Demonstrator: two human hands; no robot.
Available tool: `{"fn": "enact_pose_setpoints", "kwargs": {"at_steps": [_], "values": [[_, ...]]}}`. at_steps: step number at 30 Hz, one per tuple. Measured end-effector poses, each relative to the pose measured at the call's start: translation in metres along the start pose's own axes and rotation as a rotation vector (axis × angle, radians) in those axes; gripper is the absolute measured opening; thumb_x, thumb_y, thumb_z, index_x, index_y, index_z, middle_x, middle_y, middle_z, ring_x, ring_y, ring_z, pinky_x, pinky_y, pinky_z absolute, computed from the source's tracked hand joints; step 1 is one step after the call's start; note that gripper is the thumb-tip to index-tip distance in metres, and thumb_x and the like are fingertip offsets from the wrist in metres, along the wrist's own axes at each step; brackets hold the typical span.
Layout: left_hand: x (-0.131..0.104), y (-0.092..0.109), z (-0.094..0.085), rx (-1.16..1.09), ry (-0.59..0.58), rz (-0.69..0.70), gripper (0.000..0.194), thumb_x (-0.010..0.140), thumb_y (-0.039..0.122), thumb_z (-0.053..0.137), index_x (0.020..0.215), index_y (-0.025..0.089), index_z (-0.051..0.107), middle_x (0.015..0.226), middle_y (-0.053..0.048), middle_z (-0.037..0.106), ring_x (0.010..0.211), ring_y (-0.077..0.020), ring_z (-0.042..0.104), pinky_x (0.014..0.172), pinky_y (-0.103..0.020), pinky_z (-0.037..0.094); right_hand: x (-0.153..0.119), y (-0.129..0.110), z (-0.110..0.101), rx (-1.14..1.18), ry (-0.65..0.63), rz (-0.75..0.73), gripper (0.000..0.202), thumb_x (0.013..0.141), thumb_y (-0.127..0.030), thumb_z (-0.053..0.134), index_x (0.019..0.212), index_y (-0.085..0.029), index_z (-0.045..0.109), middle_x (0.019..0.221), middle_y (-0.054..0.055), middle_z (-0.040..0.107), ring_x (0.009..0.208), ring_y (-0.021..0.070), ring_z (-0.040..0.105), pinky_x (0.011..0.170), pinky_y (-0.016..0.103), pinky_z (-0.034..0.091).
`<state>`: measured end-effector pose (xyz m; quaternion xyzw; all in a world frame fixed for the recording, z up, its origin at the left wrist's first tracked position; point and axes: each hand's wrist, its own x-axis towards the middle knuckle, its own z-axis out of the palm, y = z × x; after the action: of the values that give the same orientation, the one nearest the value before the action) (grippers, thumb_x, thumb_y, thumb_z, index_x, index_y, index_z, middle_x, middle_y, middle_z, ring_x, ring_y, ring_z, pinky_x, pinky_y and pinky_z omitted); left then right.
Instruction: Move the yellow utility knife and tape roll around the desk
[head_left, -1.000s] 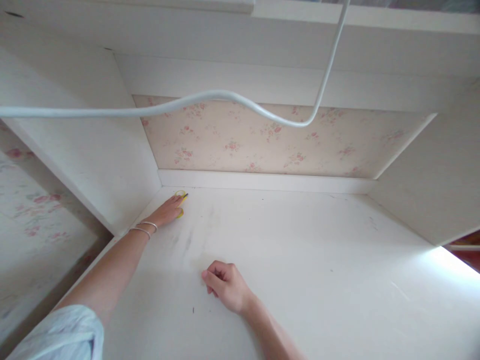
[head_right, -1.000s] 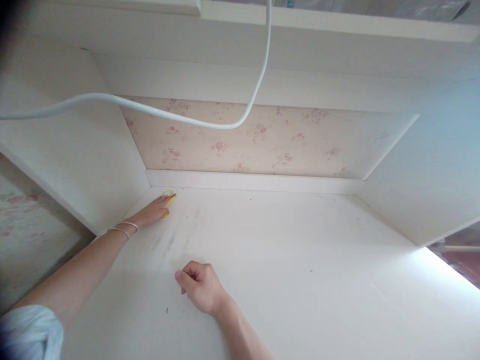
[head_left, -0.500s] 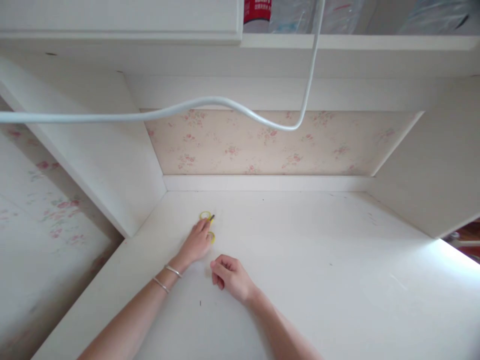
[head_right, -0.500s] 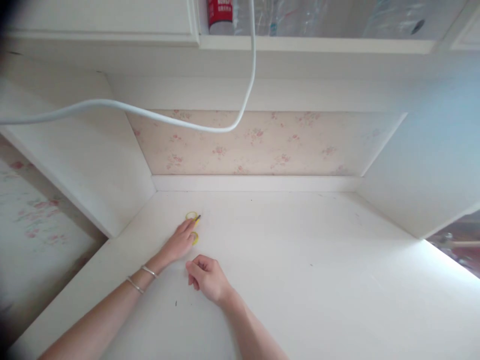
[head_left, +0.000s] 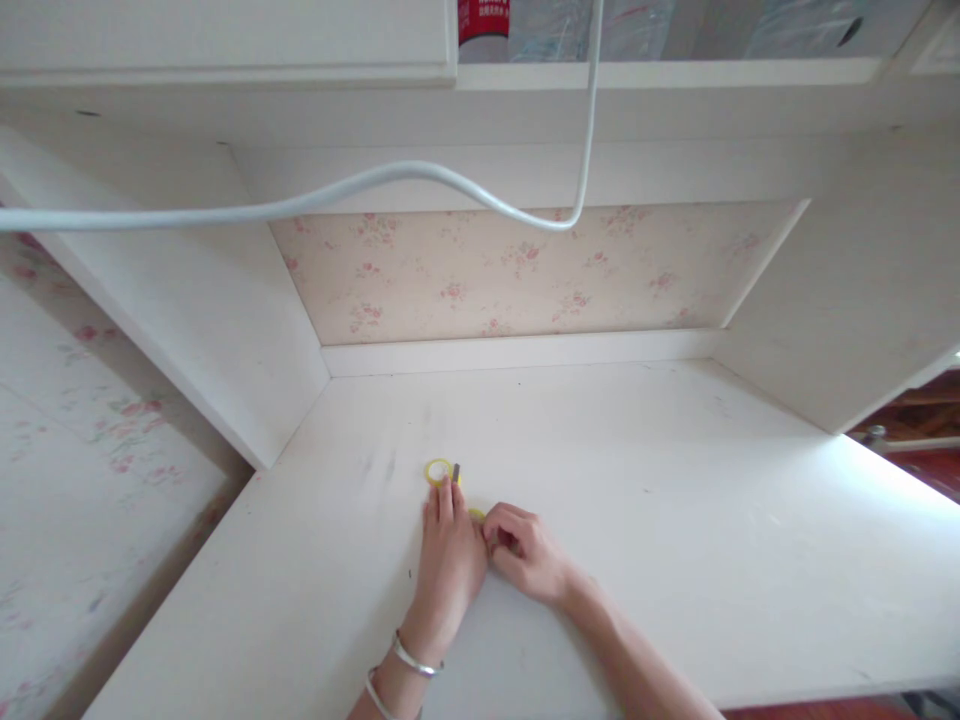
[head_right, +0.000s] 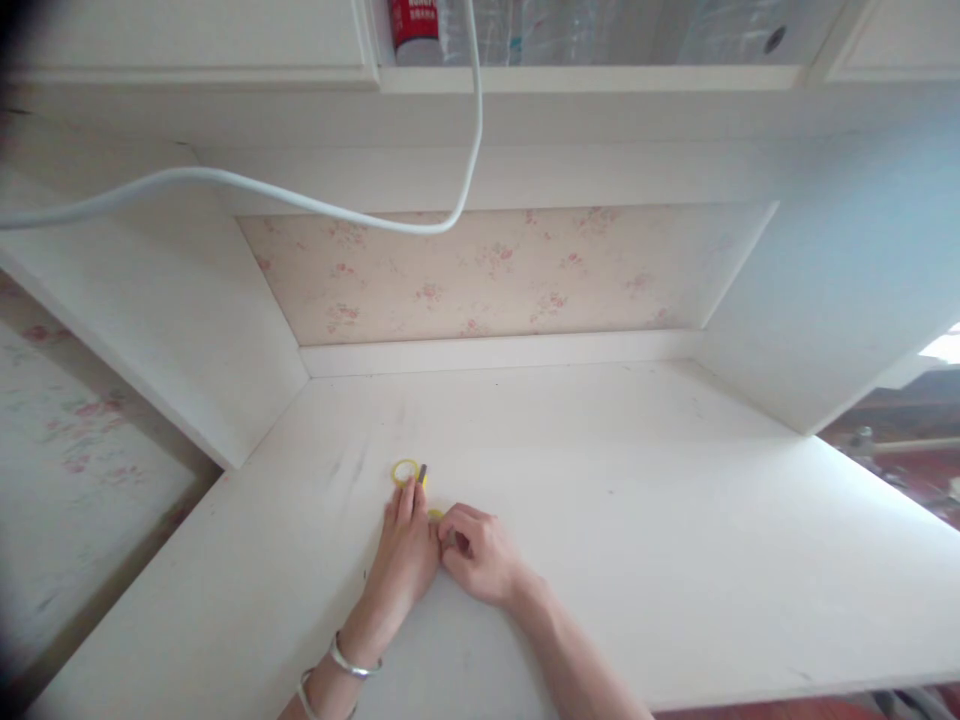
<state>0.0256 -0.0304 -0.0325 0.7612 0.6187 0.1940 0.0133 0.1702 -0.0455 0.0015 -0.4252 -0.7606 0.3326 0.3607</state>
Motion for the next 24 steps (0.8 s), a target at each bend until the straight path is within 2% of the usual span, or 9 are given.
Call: {"fn": "enact_pose_setpoints", "kwargs": {"at_steps": [2,5,8,10,13,16,19,22,24], "values": [[-0.004,0.007,0.002,-0.036,0.003,-0.017,0.051,0.084,0.007,0.030,0.132,-0.004,0.039,0.140,-0.027,0.034,0.134,-0.0350,0.028,0.106,-0.051,0.029,-0.005,0.000,-0.001,-0.033,0.001,-0.030,0.028,0.058,-0.003,0.042,0.075,-0.019,0.056,0.077,0.001,0.057,0.067,0.0131,0.050,0.062,0.023,0.038],[-0.006,0.013,0.003,-0.126,-0.034,-0.057,0.052,0.084,0.007,0.026,0.134,-0.005,0.035,0.142,-0.027,0.031,0.136,-0.0340,0.025,0.108,-0.052,0.025,-0.006,0.000,-0.001,-0.049,0.027,-0.048,0.029,0.062,-0.001,0.040,0.077,-0.020,0.057,0.084,0.003,0.060,0.076,0.0150,0.054,0.069,0.025,0.041],[-0.001,0.013,-0.003,-0.272,-0.133,-0.075,0.056,0.085,0.012,0.028,0.137,-0.006,0.028,0.146,-0.026,0.023,0.139,-0.0319,0.017,0.111,-0.049,0.024,-0.004,0.001,-0.001,-0.084,0.026,-0.046,0.028,0.068,-0.001,0.042,0.080,-0.020,0.059,0.089,0.005,0.063,0.084,0.0166,0.057,0.075,0.026,0.043],[0.008,0.008,-0.013,-0.380,-0.212,-0.083,0.058,0.085,0.016,0.030,0.139,-0.005,0.025,0.148,-0.024,0.019,0.139,-0.0302,0.015,0.111,-0.046,0.024,-0.003,0.003,-0.001,-0.125,0.005,-0.049,0.028,0.071,-0.003,0.045,0.085,-0.021,0.061,0.091,0.005,0.065,0.087,0.0175,0.057,0.078,0.028,0.043],[0.027,-0.008,-0.034,-0.495,-0.217,-0.087,0.055,0.085,0.019,0.033,0.137,0.002,0.032,0.146,-0.020,0.029,0.137,-0.0272,0.024,0.111,-0.044,0.027,0.000,0.009,-0.001,-0.177,0.038,-0.042,0.027,0.076,-0.007,0.047,0.093,-0.021,0.063,0.098,0.006,0.065,0.092,0.0189,0.057,0.081,0.031,0.044],[0.047,-0.035,-0.046,-0.489,-0.061,-0.005,0.045,0.081,0.016,0.037,0.125,0.012,0.047,0.134,-0.012,0.046,0.129,-0.0220,0.038,0.112,-0.040,0.029,0.002,0.016,0.000,-0.195,0.133,0.000,0.024,0.080,-0.012,0.048,0.097,-0.021,0.063,0.104,0.007,0.065,0.096,0.0197,0.057,0.085,0.033,0.044],[0.059,-0.063,-0.041,-0.416,0.008,0.053,0.043,0.075,0.011,0.042,0.117,0.016,0.053,0.127,-0.009,0.050,0.124,-0.0208,0.043,0.111,-0.040,0.030,0.004,0.020,0.002,-0.130,0.179,0.061,0.020,0.083,-0.019,0.050,0.096,-0.022,0.064,0.107,0.007,0.065,0.091,0.0184,0.059,0.079,0.031,0.046],[0.059,-0.077,-0.028,-0.362,-0.062,0.107,0.053,0.071,0.009,0.047,0.123,0.017,0.049,0.132,-0.009,0.048,0.127,-0.0229,0.040,0.110,-0.042,0.030,0.008,0.020,0.002,0.018,0.228,0.170,0.017,0.084,-0.027,0.051,0.092,-0.021,0.065,0.109,0.007,0.063,0.075,0.0150,0.059,0.063,0.027,0.046],[0.056,-0.077,-0.022,-0.324,-0.097,0.176,0.052,0.073,0.011,0.049,0.124,0.018,0.049,0.132,-0.009,0.049,0.127,-0.0234,0.040,0.110,-0.042,0.031,0.013,0.021,0.000,0.124,0.294,0.268,0.018,0.083,-0.033,0.053,0.090,-0.020,0.065,0.100,0.007,0.065,0.066,0.0137,0.057,0.057,0.025,0.044]]}}
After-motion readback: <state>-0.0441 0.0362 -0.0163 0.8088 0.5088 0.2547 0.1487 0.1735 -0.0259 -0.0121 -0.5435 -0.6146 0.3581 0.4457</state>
